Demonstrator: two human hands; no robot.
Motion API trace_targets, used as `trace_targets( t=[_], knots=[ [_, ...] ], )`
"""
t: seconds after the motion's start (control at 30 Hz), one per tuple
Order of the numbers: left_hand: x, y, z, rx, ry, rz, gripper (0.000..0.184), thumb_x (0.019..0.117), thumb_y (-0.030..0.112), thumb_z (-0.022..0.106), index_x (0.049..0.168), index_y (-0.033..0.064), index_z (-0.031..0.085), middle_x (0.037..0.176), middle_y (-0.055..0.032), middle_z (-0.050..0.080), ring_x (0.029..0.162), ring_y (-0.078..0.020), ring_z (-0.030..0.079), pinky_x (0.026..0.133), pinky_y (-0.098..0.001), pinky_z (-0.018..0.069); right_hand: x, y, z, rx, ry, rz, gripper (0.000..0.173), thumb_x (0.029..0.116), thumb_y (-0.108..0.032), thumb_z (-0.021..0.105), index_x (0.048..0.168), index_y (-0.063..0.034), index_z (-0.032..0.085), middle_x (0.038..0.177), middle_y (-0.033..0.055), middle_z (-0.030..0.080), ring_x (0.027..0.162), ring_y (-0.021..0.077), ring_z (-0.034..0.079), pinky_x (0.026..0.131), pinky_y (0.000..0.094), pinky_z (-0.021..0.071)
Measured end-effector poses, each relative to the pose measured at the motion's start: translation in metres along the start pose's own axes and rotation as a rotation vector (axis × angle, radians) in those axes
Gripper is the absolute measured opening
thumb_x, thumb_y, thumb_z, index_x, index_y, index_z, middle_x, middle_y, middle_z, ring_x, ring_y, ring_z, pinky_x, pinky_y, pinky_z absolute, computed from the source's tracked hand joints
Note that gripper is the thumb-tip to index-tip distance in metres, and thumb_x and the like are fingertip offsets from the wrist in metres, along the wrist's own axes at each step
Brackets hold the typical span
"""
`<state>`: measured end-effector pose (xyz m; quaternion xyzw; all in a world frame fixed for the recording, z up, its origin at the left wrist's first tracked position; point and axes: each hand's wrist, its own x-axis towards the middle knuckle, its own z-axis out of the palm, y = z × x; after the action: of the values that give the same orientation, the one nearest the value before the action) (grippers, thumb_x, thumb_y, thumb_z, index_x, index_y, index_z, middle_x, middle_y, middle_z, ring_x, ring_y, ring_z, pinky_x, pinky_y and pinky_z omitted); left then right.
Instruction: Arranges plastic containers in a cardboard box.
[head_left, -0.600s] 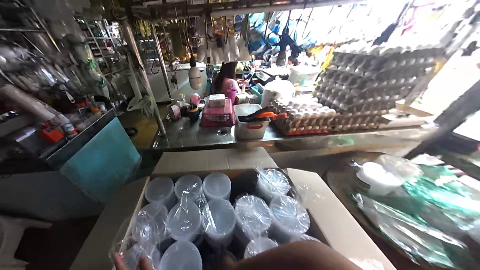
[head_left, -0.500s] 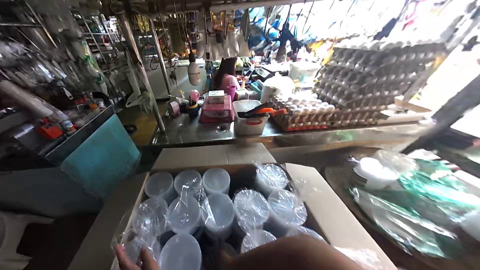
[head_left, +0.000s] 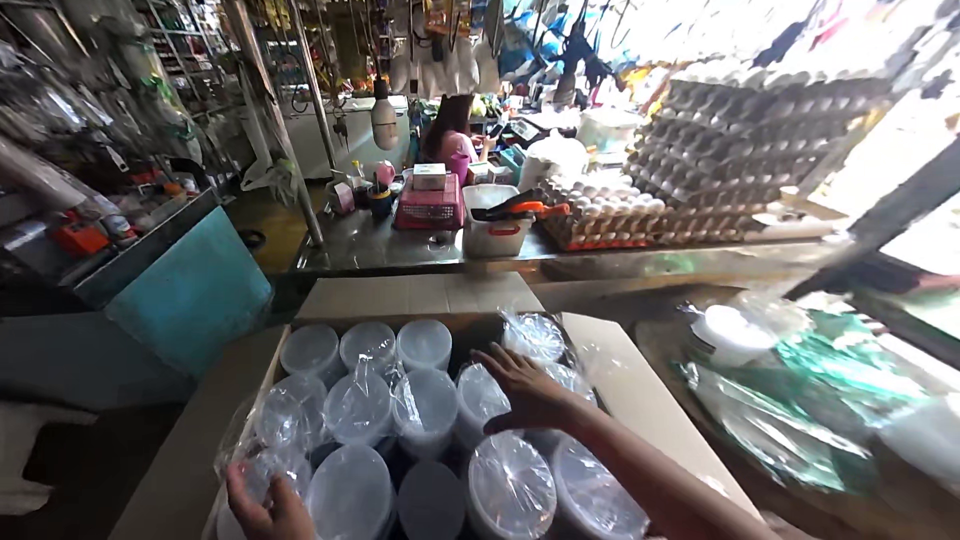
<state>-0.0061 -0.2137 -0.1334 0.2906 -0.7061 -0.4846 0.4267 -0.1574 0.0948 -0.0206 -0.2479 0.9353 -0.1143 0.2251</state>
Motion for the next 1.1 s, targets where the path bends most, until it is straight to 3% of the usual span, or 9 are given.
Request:
trace_targets(
  t=[0.03,0.1,0.27,0.43,0.63,0.77,0.87,1.0,1.1],
  knots=[
    [0.000,0.000,0.000,-0.001,-0.007,-0.003,0.064,0.0980,0.000,0.044,0.155,-0.0135,0.019,0.159,-0.0372,0.024,0.150,-0.0424,0.027,0.121,-0.0445,0.0278,0.012,0.007,0.006,-0.002,-0.042,0.051,0.120,0.0803,-0.056,0.082,0.166,-0.0187,0.006,0.168,0.0281,0.007,0.153,0.0492,0.015,0.119,0.0678,0.0182],
    [0.000,-0.003,-0.001,0.011,-0.032,0.004,0.064,0.0976,0.000,0.045,0.155,-0.0138,0.021,0.159,-0.0373,0.024,0.150,-0.0430,0.027,0.122,-0.0449,0.0270,0.041,0.020,0.024,0.023,-0.107,0.090,0.127,0.0773,-0.056,0.084,0.166,-0.0203,0.000,0.168,0.0297,0.001,0.152,0.0543,0.010,0.116,0.0742,0.0149],
    [0.000,-0.003,-0.005,-0.004,-0.059,-0.049,0.061,0.0970,-0.001,0.045,0.154,-0.0130,0.025,0.158,-0.0346,0.028,0.149,-0.0390,0.030,0.121,-0.0432,0.0278,0.076,0.019,0.039,0.009,-0.178,0.118,0.117,0.0773,-0.049,0.087,0.165,-0.0225,0.015,0.163,0.0311,0.021,0.147,0.0568,0.023,0.109,0.0782,0.0242],
    [0.002,-0.007,-0.004,-0.030,-0.055,-0.066,0.063,0.0945,-0.002,0.044,0.153,-0.0127,0.026,0.158,-0.0342,0.029,0.148,-0.0387,0.032,0.119,-0.0443,0.0310,0.072,0.006,0.021,-0.012,-0.064,0.181,0.110,0.0764,-0.046,0.088,0.162,-0.0184,0.025,0.161,0.0302,0.024,0.146,0.0557,0.025,0.105,0.0777,0.0303],
    [-0.001,-0.011,-0.005,-0.051,-0.009,-0.111,0.064,0.0938,0.002,0.046,0.155,-0.0073,0.029,0.159,-0.0300,0.031,0.145,-0.0337,0.036,0.112,-0.0446,0.0388,0.091,0.011,-0.003,-0.059,0.195,0.195,0.110,0.0759,-0.049,0.085,0.162,-0.0175,0.025,0.165,0.0281,0.019,0.151,0.0517,0.016,0.114,0.0746,0.0178],
    [-0.001,-0.008,-0.004,-0.039,0.008,-0.138,0.064,0.0942,0.001,0.045,0.156,-0.0052,0.029,0.158,-0.0285,0.032,0.142,-0.0316,0.040,0.106,-0.0427,0.0436,0.113,0.027,0.036,-0.110,0.117,0.146,0.119,0.0789,-0.055,0.081,0.166,-0.0235,0.008,0.170,0.0226,-0.005,0.155,0.0482,-0.006,0.116,0.0759,-0.0041],
    [-0.002,-0.008,-0.005,-0.030,0.005,-0.126,0.063,0.0950,0.001,0.045,0.155,-0.0065,0.029,0.158,-0.0295,0.033,0.141,-0.0321,0.040,0.105,-0.0421,0.0437,0.114,0.034,0.051,-0.081,0.041,0.161,0.111,0.0875,-0.059,0.071,0.166,-0.0219,0.003,0.170,0.0216,-0.009,0.155,0.0477,-0.009,0.117,0.0741,-0.0018],
    [-0.001,-0.009,-0.003,-0.017,-0.011,-0.126,0.062,0.0955,0.002,0.045,0.155,-0.0057,0.030,0.157,-0.0281,0.035,0.141,-0.0307,0.041,0.106,-0.0412,0.0439,0.109,0.049,0.054,-0.058,-0.080,0.151,0.071,0.1046,-0.044,0.052,0.163,-0.0138,0.026,0.169,0.0215,0.014,0.156,0.0445,0.008,0.120,0.0691,0.0139],
    [0.000,-0.009,-0.001,-0.016,-0.012,-0.116,0.061,0.0955,0.002,0.046,0.154,-0.0075,0.031,0.156,-0.0290,0.036,0.142,-0.0307,0.040,0.109,-0.0411,0.0412,0.113,0.067,0.073,-0.092,-0.315,0.086,0.050,0.1085,-0.035,0.046,0.145,-0.0015,0.052,0.146,0.0297,0.052,0.135,0.0496,0.049,0.106,0.0717,0.0382]
  ],
)
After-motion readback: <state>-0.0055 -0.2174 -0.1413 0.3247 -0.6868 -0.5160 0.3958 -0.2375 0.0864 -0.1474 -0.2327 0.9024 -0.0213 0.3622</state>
